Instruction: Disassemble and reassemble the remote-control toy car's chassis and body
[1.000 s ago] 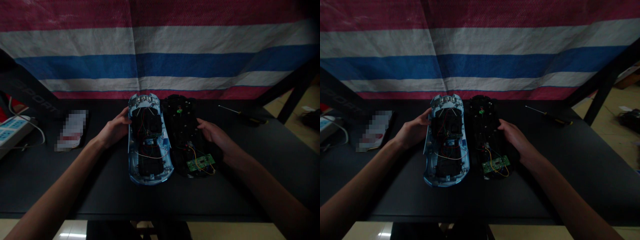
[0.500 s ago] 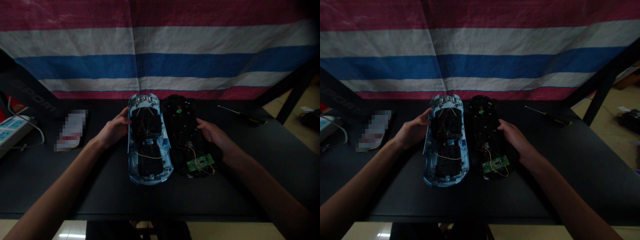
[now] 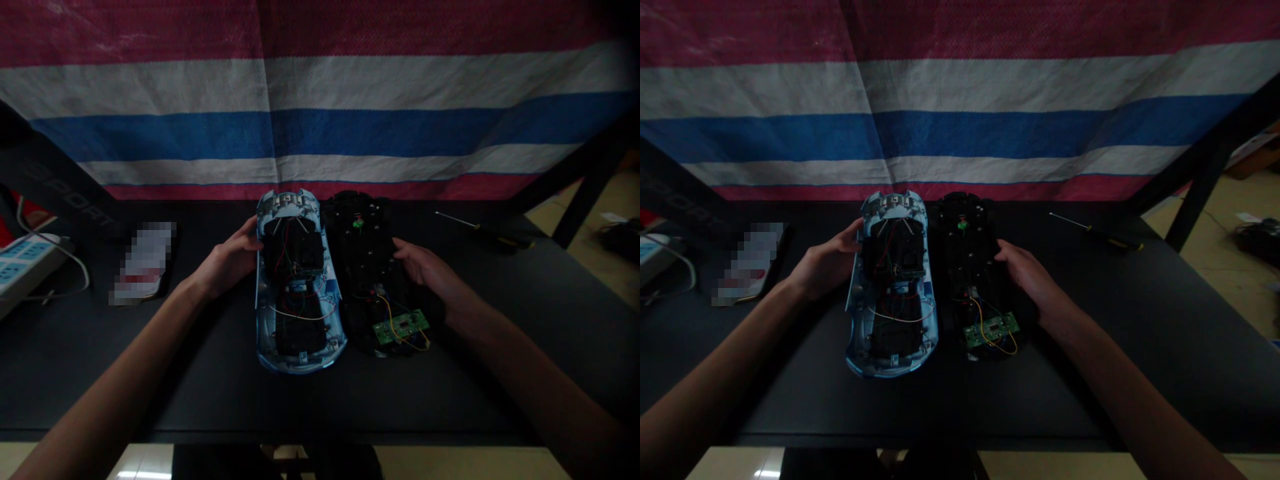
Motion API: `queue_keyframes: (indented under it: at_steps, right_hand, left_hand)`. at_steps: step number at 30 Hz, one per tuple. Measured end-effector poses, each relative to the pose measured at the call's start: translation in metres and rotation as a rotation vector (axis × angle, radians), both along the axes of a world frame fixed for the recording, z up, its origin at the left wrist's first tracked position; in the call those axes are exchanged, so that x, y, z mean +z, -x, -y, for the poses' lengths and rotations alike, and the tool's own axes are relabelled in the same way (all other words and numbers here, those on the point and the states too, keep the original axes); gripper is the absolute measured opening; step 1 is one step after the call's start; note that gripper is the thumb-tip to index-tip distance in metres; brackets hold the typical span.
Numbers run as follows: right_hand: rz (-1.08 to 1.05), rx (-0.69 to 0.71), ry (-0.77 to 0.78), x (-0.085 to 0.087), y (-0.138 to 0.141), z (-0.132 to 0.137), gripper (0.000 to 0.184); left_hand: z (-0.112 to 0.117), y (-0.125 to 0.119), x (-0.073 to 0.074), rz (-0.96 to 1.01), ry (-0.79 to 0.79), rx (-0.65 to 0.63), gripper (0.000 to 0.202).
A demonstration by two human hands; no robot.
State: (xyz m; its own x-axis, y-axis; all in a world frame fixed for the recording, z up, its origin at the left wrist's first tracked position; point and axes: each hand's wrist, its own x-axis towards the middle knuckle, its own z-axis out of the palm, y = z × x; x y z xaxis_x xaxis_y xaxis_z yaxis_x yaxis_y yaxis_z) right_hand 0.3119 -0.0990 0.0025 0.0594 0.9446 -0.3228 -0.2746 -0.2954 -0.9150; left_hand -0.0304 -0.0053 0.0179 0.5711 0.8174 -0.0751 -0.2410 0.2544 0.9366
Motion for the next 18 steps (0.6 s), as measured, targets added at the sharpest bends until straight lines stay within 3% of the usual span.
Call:
queue_keyframes:
  at_steps: [11,18]
  right_hand:
    - [0.030,-0.020,0.010,-0.0045,-0.0017,0.0001,0.022]
    - [0.086,0.008,-0.014,0.0029,-0.0016,0.0005,0.029]
  left_hand:
    - [-0.0028,0.0065,-0.0042,0.027,0.017,-0.057,0.070]
    - [-0.0015,0.0070,-0.0048,-0.004,0.076,-0.017,0.075]
